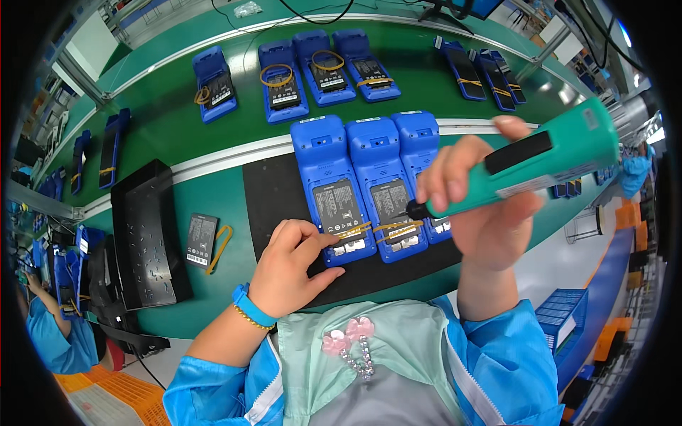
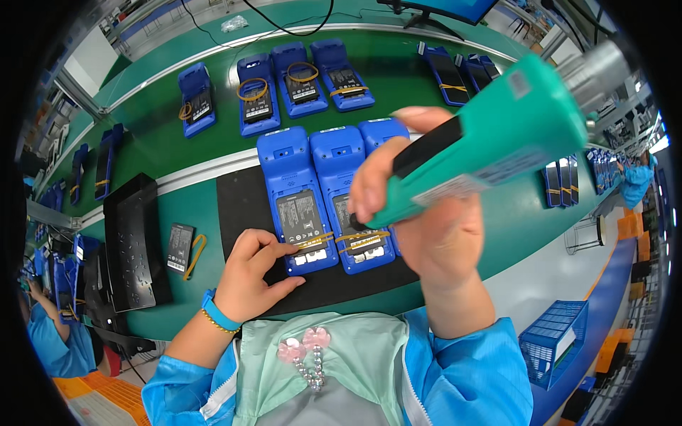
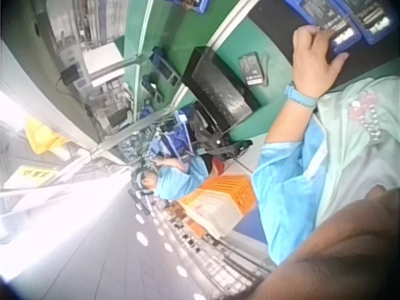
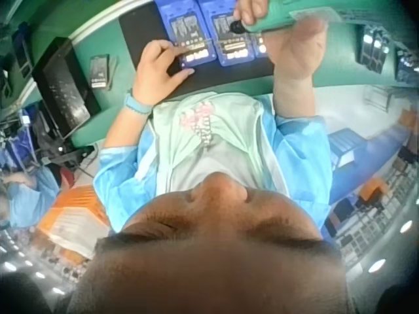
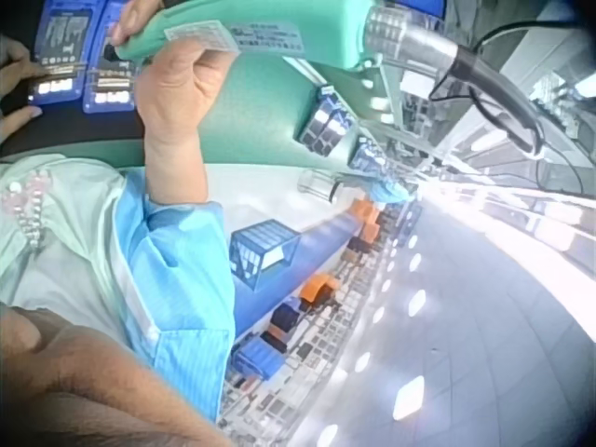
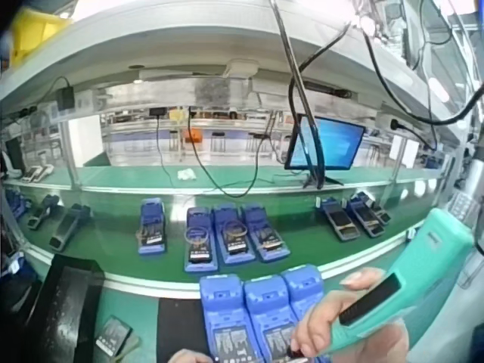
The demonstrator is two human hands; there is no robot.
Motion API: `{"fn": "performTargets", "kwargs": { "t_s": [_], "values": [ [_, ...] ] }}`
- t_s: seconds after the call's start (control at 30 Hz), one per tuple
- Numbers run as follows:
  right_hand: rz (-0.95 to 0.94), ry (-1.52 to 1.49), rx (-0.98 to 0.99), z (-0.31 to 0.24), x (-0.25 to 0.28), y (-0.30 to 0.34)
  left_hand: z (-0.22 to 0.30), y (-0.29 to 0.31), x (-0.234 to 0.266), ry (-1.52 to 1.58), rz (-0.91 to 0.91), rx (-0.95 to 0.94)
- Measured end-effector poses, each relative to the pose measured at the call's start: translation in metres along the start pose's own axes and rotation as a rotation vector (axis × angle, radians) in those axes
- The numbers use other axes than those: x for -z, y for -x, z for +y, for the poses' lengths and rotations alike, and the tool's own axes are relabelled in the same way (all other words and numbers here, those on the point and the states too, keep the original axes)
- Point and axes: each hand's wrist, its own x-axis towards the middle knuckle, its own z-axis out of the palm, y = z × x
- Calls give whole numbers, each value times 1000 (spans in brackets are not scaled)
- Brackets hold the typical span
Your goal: The person assembles electronic handheld devices by screwing together their casing and battery components with an electric screwdriver.
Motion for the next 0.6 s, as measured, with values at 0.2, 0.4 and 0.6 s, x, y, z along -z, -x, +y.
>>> {"fn": "performTargets", "kwargs": {
  "t_s": [0.2,0.4,0.6],
  "values": [
    [47,-12,-66,35,-7,7,-1,4,-3,68,-3,-41],
    [-37,-26,13,57,-7,7,-6,7,-8,70,5,-90],
    [-31,56,-38,56,-15,5,-7,5,-3,74,-24,-100]
  ]
}}
